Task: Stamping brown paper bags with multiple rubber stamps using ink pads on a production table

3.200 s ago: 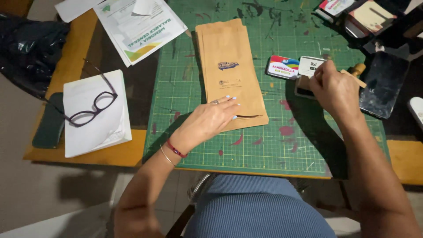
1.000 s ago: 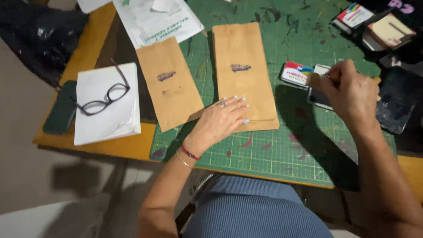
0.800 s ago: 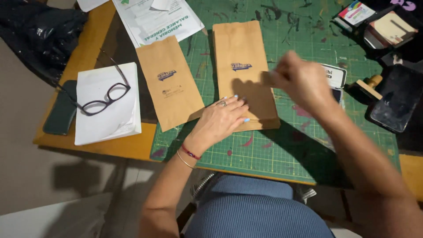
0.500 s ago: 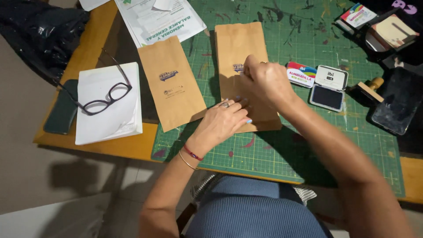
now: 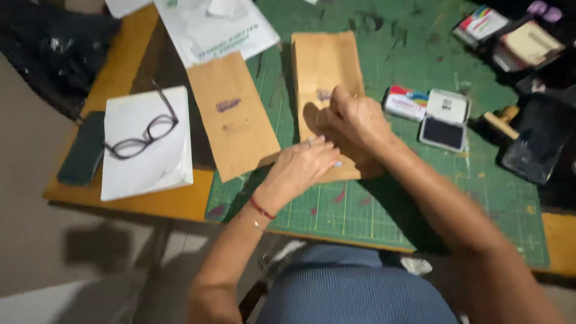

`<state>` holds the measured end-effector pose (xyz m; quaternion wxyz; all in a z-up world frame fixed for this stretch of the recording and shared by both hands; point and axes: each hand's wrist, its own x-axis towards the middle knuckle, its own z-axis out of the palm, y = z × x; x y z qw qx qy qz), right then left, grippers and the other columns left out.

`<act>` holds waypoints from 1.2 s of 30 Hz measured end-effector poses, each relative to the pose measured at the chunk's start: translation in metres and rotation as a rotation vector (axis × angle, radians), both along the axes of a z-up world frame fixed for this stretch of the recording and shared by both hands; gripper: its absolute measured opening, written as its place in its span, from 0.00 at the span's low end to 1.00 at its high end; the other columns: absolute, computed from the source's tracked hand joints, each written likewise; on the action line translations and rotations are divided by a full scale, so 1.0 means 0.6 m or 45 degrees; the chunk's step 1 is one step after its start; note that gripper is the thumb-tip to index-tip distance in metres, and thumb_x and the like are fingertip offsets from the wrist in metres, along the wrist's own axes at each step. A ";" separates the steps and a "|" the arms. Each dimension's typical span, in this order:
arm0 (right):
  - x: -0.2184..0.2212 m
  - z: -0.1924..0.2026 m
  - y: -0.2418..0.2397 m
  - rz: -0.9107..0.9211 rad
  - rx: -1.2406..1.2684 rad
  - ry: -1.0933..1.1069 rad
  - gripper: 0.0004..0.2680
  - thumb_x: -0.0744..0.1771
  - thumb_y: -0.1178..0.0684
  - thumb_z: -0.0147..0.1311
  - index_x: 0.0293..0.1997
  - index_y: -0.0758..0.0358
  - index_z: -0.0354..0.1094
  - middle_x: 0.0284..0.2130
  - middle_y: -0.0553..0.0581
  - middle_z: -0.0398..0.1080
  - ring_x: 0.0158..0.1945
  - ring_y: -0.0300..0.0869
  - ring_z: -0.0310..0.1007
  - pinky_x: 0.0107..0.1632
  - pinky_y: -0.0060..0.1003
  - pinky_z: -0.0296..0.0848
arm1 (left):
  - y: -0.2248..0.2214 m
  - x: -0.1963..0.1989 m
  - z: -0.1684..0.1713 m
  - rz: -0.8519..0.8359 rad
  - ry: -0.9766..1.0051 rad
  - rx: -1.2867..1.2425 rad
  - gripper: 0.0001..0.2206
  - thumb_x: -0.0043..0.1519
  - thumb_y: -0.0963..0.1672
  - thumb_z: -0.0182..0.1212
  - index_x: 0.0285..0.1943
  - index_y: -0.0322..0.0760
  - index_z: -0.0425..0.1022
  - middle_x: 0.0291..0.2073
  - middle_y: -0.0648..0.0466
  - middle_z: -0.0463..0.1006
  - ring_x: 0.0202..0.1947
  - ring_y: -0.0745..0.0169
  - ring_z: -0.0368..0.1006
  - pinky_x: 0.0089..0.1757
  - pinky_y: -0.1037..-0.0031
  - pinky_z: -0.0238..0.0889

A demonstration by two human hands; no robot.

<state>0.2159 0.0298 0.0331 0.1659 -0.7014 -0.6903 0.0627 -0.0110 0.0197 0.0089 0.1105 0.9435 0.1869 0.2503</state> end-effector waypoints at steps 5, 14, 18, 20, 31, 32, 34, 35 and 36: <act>-0.007 0.004 -0.002 -0.025 -0.004 -0.021 0.11 0.71 0.39 0.55 0.48 0.49 0.60 0.28 0.68 0.77 0.41 0.70 0.81 0.48 0.67 0.76 | -0.003 0.007 -0.020 0.024 -0.012 0.189 0.13 0.76 0.52 0.54 0.59 0.53 0.83 0.53 0.54 0.87 0.60 0.51 0.81 0.59 0.64 0.74; -0.003 0.005 -0.005 -0.036 -0.048 -0.090 0.11 0.71 0.36 0.54 0.50 0.46 0.60 0.29 0.65 0.78 0.42 0.68 0.82 0.50 0.65 0.77 | -0.021 0.021 -0.027 0.116 0.032 0.573 0.08 0.71 0.47 0.58 0.56 0.53 0.80 0.47 0.57 0.88 0.54 0.54 0.84 0.55 0.65 0.76; 0.005 0.033 0.002 -0.003 -0.021 -0.135 0.11 0.71 0.35 0.53 0.50 0.44 0.61 0.30 0.63 0.79 0.42 0.65 0.83 0.50 0.62 0.79 | -0.029 0.016 0.015 0.120 0.080 0.653 0.09 0.70 0.43 0.56 0.55 0.50 0.79 0.42 0.55 0.86 0.51 0.53 0.84 0.53 0.67 0.77; 0.019 0.074 -0.013 0.018 0.034 -0.045 0.10 0.71 0.41 0.55 0.52 0.49 0.61 0.33 0.68 0.79 0.43 0.70 0.81 0.48 0.67 0.76 | -0.034 0.018 0.022 0.124 0.081 0.674 0.08 0.70 0.43 0.57 0.53 0.49 0.79 0.42 0.54 0.86 0.51 0.53 0.84 0.53 0.68 0.77; 0.180 0.155 -0.192 -0.323 0.111 0.301 0.08 0.75 0.60 0.58 0.60 0.68 0.66 0.49 0.72 0.77 0.50 0.60 0.80 0.48 0.53 0.80 | -0.059 0.014 0.080 0.130 0.105 0.631 0.08 0.62 0.38 0.66 0.49 0.39 0.76 0.47 0.50 0.82 0.53 0.55 0.81 0.52 0.70 0.78; 0.214 0.129 -0.202 -0.315 0.239 0.232 0.07 0.76 0.59 0.61 0.59 0.68 0.69 0.46 0.68 0.78 0.46 0.55 0.78 0.43 0.50 0.74 | -0.059 0.015 0.079 0.144 0.108 0.633 0.09 0.62 0.38 0.66 0.49 0.39 0.77 0.47 0.52 0.82 0.53 0.57 0.81 0.50 0.71 0.78; 0.267 0.086 -0.212 -0.305 0.373 0.167 0.06 0.77 0.57 0.64 0.58 0.69 0.72 0.42 0.64 0.79 0.41 0.51 0.77 0.37 0.48 0.69 | -0.053 0.014 0.078 0.156 0.114 0.642 0.10 0.62 0.38 0.67 0.50 0.39 0.77 0.47 0.53 0.83 0.54 0.58 0.81 0.48 0.71 0.78; 0.287 0.070 -0.220 -0.369 0.384 0.073 0.06 0.76 0.54 0.63 0.56 0.64 0.74 0.41 0.61 0.79 0.41 0.52 0.77 0.39 0.48 0.68 | -0.053 0.014 0.076 0.157 0.118 0.656 0.11 0.62 0.39 0.66 0.52 0.40 0.77 0.49 0.53 0.83 0.55 0.58 0.81 0.46 0.72 0.78; 0.307 0.053 -0.228 -0.432 0.394 -0.021 0.06 0.76 0.50 0.62 0.54 0.60 0.75 0.41 0.58 0.79 0.41 0.53 0.78 0.41 0.49 0.67 | -0.052 0.015 0.073 0.158 0.122 0.671 0.12 0.62 0.39 0.65 0.54 0.40 0.78 0.51 0.53 0.84 0.56 0.58 0.81 0.45 0.72 0.78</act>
